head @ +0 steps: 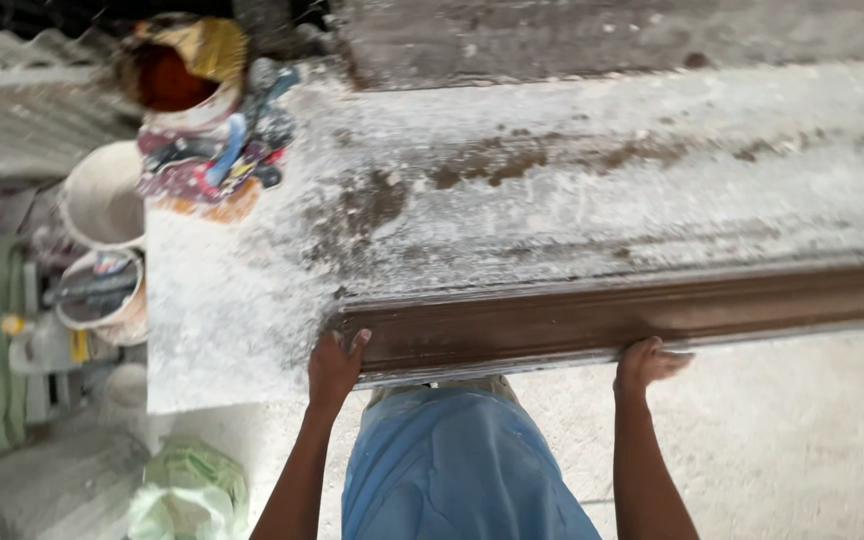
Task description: The person cleans ornate decorative moldings by first scraping off dried residue with a small tool, then wiping the surface with a sponge, and finally brushing the details with a paintbrush. The person handles several long molding pieces one at a time, flipping them over to clean both sides.
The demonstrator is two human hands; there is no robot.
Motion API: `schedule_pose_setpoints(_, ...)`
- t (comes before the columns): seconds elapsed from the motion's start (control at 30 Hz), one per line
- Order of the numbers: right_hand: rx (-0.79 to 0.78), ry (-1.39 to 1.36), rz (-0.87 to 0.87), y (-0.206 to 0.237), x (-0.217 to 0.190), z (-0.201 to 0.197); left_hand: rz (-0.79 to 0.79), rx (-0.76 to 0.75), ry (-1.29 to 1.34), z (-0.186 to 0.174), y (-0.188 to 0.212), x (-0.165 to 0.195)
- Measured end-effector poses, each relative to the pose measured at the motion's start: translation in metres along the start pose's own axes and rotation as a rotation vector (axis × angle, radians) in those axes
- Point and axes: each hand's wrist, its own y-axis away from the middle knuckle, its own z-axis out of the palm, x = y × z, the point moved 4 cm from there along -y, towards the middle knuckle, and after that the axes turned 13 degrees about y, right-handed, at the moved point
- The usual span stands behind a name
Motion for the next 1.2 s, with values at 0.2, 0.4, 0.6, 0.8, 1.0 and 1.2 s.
schedule_pose_setpoints(0.2,-0.072,0.381,-0.784,0.038,-0.077,0.052,0.198,0.125,-0.122,-0.006,-0.007,0.063)
schedule_pose_setpoints(0.4,-0.614,0.143,-0.62,0.04,-0.133,0.113,0.58,0.113,-0.146,0.034,-0.041,0.158)
schedule_pose_setpoints(0.6,-0.801,0.249,-0.605,-0.003,-0.167,0.14,0.799,0.161,-0.203,0.063,-0.131,0.277)
schedule_pose_setpoints(0.8,-0.816,-0.082,-0.62,-0.094,-0.15,0.135,0.844,0.27,-0.305,0.084,-0.248,0.411)
schedule_pose_setpoints(1.0,-0.833,-0.146,-0.216,-0.203,-0.111,0.123,0.81,0.382,-0.534,0.102,-0.298,0.456)
schedule_pose_setpoints(1.2,-0.681,-0.177,-0.185,-0.292,-0.17,0.121,0.738,0.276,-0.642,0.096,-0.298,0.447)
